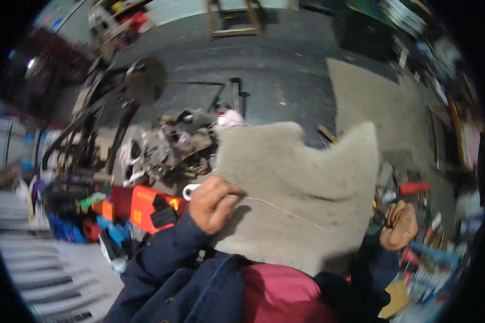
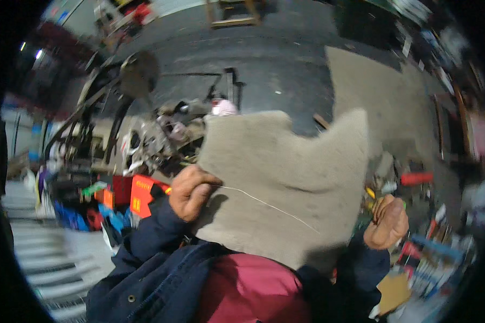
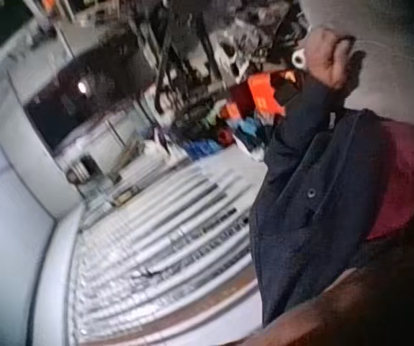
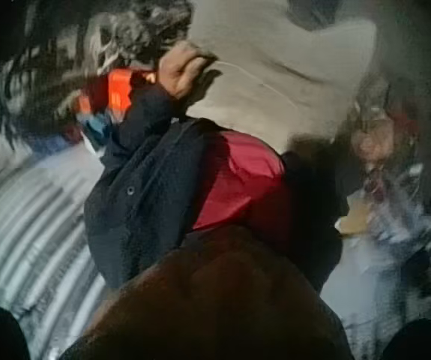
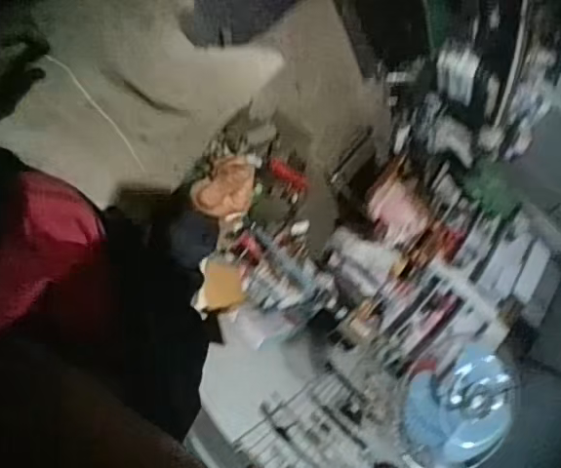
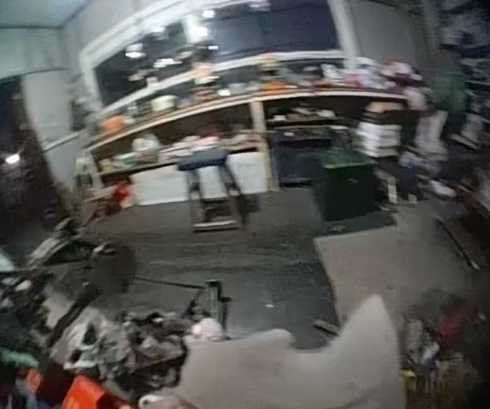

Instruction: The person holds a pink sneaker and repeatedly inserts a needle and thread into the sole, pulling the thread through to stitch the shoe. The person rotates the shoe to access different areas of the sole and continues sewing along the edge.

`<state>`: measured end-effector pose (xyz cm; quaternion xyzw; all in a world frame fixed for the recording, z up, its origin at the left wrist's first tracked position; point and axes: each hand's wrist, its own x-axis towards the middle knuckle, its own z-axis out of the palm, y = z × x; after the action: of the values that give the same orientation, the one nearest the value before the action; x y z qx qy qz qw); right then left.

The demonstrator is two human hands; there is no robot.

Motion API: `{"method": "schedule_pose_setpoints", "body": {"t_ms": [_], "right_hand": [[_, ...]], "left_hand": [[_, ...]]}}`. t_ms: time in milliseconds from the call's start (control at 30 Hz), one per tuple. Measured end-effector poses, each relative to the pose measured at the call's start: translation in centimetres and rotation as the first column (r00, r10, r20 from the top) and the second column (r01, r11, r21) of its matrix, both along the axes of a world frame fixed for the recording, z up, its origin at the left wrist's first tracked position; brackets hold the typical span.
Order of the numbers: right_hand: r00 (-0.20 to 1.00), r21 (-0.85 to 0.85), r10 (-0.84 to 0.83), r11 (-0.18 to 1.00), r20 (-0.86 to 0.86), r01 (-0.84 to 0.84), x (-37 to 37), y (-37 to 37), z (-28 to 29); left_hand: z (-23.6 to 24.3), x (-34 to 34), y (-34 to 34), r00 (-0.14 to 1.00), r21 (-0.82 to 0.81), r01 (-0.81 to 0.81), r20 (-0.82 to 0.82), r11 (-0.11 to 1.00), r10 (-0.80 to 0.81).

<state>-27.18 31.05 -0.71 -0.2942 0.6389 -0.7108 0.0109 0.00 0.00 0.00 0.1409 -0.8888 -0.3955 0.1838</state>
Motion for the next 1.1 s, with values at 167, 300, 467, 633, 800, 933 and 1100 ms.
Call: {"method": "schedule_pose_setpoints", "body": {"t_ms": [167,300,467,633,800,933,1100], "right_hand": [[0.968,0.126,0.249,0.962,-0.038,-0.242,1.2,-11.4,1.7],[0.963,0.443,0.269,0.862,0.013,-0.247,2.2,-16.7,1.3],[0.950,0.397,0.311,0.875,-0.027,-0.275,2.9,-19.2,-1.1],[0.922,0.386,0.383,0.860,-0.059,-0.333,1.1,-19.1,-2.1],[0.912,0.397,0.409,0.842,-0.027,-0.366,0.8,-19.1,-2.5],[0.881,0.374,0.473,0.820,-0.017,-0.433,1.0,-19.7,-2.6],[0.896,0.462,0.444,0.791,0.018,-0.401,1.5,-20.2,-2.2]], "left_hand": [[-2.2,3.2,1.0,0.994,0.173,-0.058,-0.083,0.983,0.073],[-4.5,5.6,1.2,0.974,0.271,-0.148,-0.126,0.951,0.187],[-9.1,7.9,-1.3,0.886,0.332,-0.405,-0.088,0.852,0.455],[-14.6,8.1,-5.8,0.734,0.339,-0.677,0.245,0.653,0.633],[-17.3,6.2,-10.5,0.741,0.512,-0.635,0.192,0.578,0.643],[-17.8,2.4,-13.9,0.779,0.515,-0.559,0.059,0.650,0.624],[-15.0,-4.0,-16.4,0.849,0.585,-0.432,0.007,0.686,0.528]]}}
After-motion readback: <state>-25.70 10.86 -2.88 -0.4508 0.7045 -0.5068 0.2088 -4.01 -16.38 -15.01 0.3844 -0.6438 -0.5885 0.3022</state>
